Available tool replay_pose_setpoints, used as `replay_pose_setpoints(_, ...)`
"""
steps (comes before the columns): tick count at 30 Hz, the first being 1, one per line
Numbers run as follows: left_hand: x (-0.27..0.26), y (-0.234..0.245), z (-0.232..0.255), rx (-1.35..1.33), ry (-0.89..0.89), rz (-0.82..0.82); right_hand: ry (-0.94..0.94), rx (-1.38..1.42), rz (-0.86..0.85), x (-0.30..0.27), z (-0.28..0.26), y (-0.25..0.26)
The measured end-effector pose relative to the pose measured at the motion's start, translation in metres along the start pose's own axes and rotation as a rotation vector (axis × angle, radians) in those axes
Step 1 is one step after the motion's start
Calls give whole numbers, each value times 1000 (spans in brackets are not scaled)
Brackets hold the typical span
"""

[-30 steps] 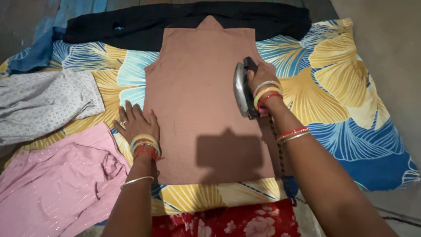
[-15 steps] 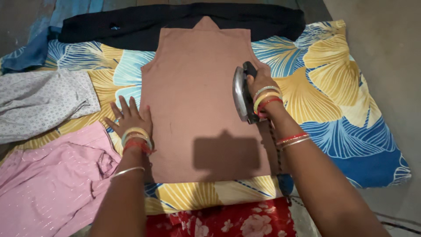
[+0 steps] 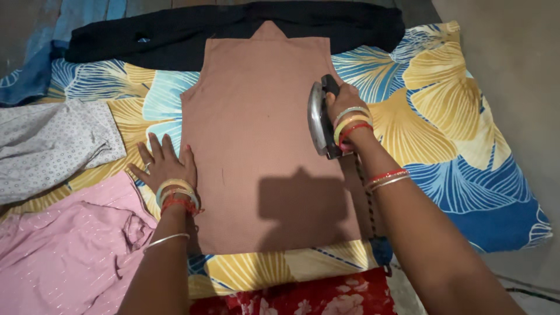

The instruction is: The person irons a brown short-sleeved shirt on a bed. They smooth the fabric with their hands, use an electric iron to press the back and front panels, and flip the shirt over to continue ironing the other side.

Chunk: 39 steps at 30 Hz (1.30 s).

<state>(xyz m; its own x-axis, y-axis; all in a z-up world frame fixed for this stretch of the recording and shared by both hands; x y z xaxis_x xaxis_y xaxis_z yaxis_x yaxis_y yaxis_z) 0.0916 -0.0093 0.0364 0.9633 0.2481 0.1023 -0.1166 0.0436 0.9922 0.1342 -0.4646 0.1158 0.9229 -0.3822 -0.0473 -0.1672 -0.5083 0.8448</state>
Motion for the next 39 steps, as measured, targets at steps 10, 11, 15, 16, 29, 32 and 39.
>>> replay_pose_setpoints(10, 1, 0, -2, -4, 8, 14, 14, 57, 45, 4, 3, -8)
replay_pose_setpoints(11, 0, -1, -2, -4, 9, 16, 18, 57, 24, -1, 2, -11)
replay_pose_setpoints(15, 3, 0, -3, -3, 0, 41, 24, 13, -64, -33, -2, -16)
replay_pose_setpoints(16, 1, -1, -3, 3, 0, 46, 19, 7, -72, -43, -3, -17)
replay_pose_setpoints(29, 2, -4, -4, 0, 14, 42, 3, 9, -101, -55, -19, -29)
replay_pose_setpoints(32, 1, -4, -4, -3, 21, 25, 8, 12, -99, -38, -23, -34)
replay_pose_setpoints(39, 2, -5, -4, -10, 27, 32, 37, 27, -89, -25, -28, -37)
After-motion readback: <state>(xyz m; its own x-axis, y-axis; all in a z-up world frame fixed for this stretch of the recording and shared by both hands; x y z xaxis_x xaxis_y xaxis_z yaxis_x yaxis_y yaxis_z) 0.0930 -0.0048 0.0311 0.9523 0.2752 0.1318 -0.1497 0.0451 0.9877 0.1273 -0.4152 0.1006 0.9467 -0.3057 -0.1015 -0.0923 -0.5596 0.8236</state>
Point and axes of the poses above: each hand's wrist, its own x-axis towards the middle knuckle, its own y-axis out of the back of the hand, z = x × y, the point moved 9 cm from there along x, towards the middle knuckle, and after that the axes turned 12 degrees about x, right-handed, at the moved point
